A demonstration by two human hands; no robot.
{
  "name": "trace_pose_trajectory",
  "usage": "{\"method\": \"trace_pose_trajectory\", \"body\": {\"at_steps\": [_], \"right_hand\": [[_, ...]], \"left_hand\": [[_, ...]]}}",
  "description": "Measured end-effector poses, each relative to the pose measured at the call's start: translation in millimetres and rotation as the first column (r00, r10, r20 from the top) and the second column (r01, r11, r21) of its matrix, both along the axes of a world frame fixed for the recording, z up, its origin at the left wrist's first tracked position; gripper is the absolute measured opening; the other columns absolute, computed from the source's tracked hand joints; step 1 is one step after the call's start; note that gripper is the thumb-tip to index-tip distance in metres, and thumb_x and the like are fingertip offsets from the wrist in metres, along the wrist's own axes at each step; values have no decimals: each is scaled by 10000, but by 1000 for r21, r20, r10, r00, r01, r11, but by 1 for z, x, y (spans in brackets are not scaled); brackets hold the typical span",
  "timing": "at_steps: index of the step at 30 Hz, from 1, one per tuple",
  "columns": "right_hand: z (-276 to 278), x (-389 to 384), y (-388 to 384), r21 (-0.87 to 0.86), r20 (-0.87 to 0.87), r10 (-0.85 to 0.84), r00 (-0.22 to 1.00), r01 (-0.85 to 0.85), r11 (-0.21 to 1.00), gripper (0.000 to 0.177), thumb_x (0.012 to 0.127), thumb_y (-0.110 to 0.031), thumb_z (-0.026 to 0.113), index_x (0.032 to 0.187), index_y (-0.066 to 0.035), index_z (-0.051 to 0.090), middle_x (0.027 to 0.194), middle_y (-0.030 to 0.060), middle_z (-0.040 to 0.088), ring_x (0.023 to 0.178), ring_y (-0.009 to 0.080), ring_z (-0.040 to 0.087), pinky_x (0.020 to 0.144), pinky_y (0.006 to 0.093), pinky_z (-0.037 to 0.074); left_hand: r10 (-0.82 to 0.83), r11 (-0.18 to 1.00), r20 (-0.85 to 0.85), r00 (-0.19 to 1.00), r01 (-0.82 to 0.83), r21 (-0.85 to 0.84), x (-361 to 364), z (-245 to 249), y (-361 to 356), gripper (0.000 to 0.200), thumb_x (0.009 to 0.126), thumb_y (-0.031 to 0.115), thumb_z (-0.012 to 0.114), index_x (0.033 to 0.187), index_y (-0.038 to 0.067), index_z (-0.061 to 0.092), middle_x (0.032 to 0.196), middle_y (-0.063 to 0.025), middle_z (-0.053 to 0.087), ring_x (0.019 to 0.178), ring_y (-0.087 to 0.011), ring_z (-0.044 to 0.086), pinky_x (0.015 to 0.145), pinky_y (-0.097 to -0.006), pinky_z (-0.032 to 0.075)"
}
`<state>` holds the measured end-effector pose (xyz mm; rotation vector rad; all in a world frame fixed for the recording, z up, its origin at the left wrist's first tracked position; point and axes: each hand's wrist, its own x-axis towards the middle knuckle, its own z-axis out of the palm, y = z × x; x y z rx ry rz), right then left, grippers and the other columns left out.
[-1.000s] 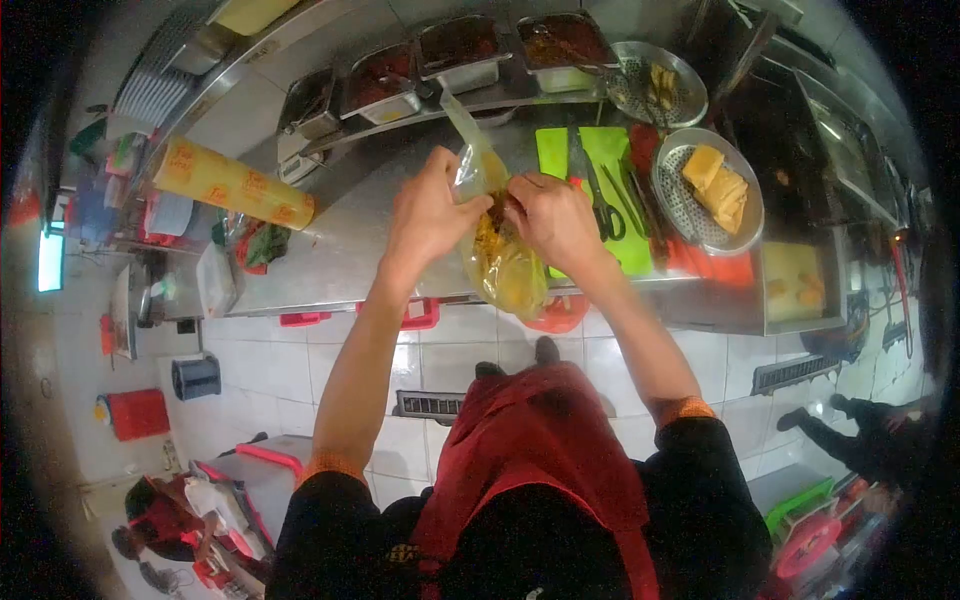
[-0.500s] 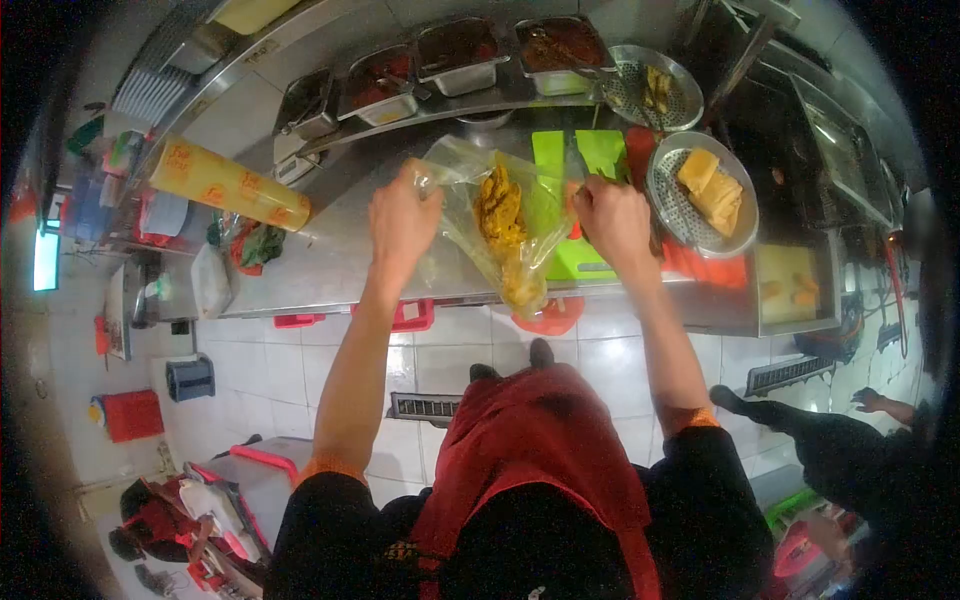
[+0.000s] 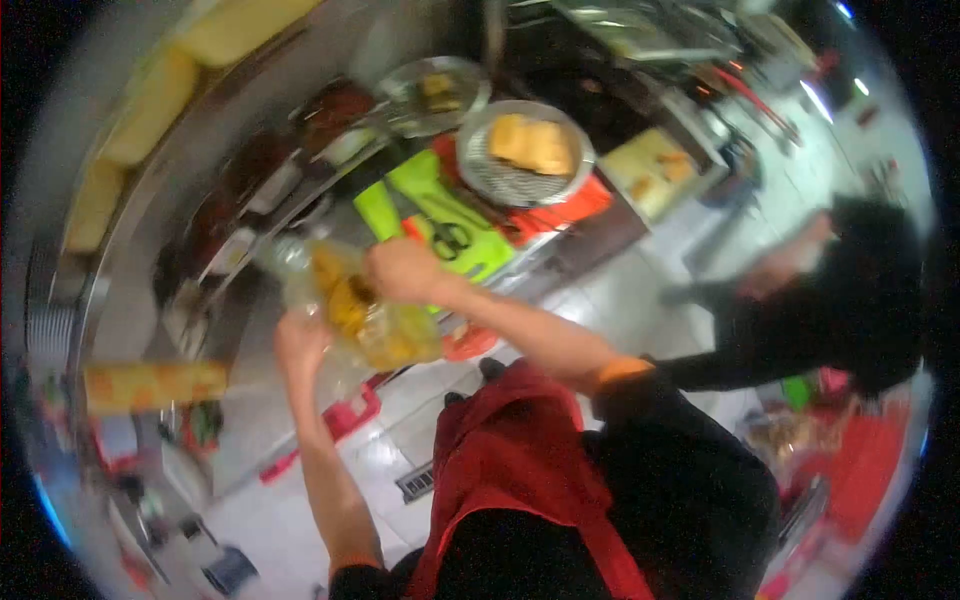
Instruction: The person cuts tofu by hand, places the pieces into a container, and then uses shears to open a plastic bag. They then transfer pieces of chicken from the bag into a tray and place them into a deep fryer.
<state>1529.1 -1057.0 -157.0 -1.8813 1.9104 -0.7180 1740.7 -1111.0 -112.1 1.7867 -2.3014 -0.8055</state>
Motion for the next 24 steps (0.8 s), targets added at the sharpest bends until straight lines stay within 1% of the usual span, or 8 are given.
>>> {"method": "trace_pose_trajectory", "body": {"at_steps": [3,7,10,13,15,19,22,24], "right_hand": [[7,3,13,-69,18,-155,988,156,985,159,736,-168,575,726,-16,620,684,225,625,651,406,628,589,489,509],[23,9,51,-197,147,-282,948,307,931,128,758,-124,570,730,-8,616,672,247,608,666,417,627,598,495,506],[32,26,83,-218,213,-351,912,395,892,103,777,-111,562,783,-13,592,669,246,586,657,427,606,589,496,486],[47,53,115,-184,280,-415,866,473,862,104,779,-101,566,832,-14,582,687,242,575,672,442,588,602,487,479],[53,75,135,-176,317,-444,838,512,841,115,776,-98,570,849,-9,580,699,242,571,685,452,580,612,487,476],[51,111,179,-126,351,-570,743,640,758,141,822,-144,562,892,-33,612,805,226,610,792,404,609,704,477,473],[57,125,227,-25,398,-663,634,730,683,206,837,-140,549,988,-25,628,924,213,631,877,344,621,776,428,470],[60,138,263,31,416,-708,570,769,638,247,846,-131,531,1041,-10,622,999,205,639,920,304,623,818,398,462]], "left_hand": [[-6,966,-273,962,-65,-251,42,-51,-9,123,823,116,607,866,16,665,756,-170,663,707,-286,652,649,-389,479],[-37,972,-312,949,-38,-230,68,-49,-3,98,833,80,587,858,14,655,773,-139,659,740,-235,634,670,-367,475],[-70,986,-476,877,-12,-167,75,-45,8,88,836,24,553,859,3,635,791,-96,650,755,-188,607,690,-330,473],[-67,997,-537,841,78,-1,79,-25,31,89,857,16,534,877,-5,618,813,-41,624,737,-155,576,679,-297,463],[71,972,-721,689,113,204,77,-17,59,101,894,115,517,866,67,601,717,21,493,647,-85,433,605,-219,348],[248,904,-761,600,140,405,81,-37,91,126,907,171,535,874,70,603,732,12,495,645,-95,435,609,-235,360],[30,811,-740,671,417,411,75,-38,108,228,920,274,565,875,54,605,763,-1,532,676,-106,475,623,-267,389],[-378,743,-581,721,611,275,66,-35,123,344,933,373,558,916,35,622,802,-12,572,717,-133,515,652,-312,417]]}}
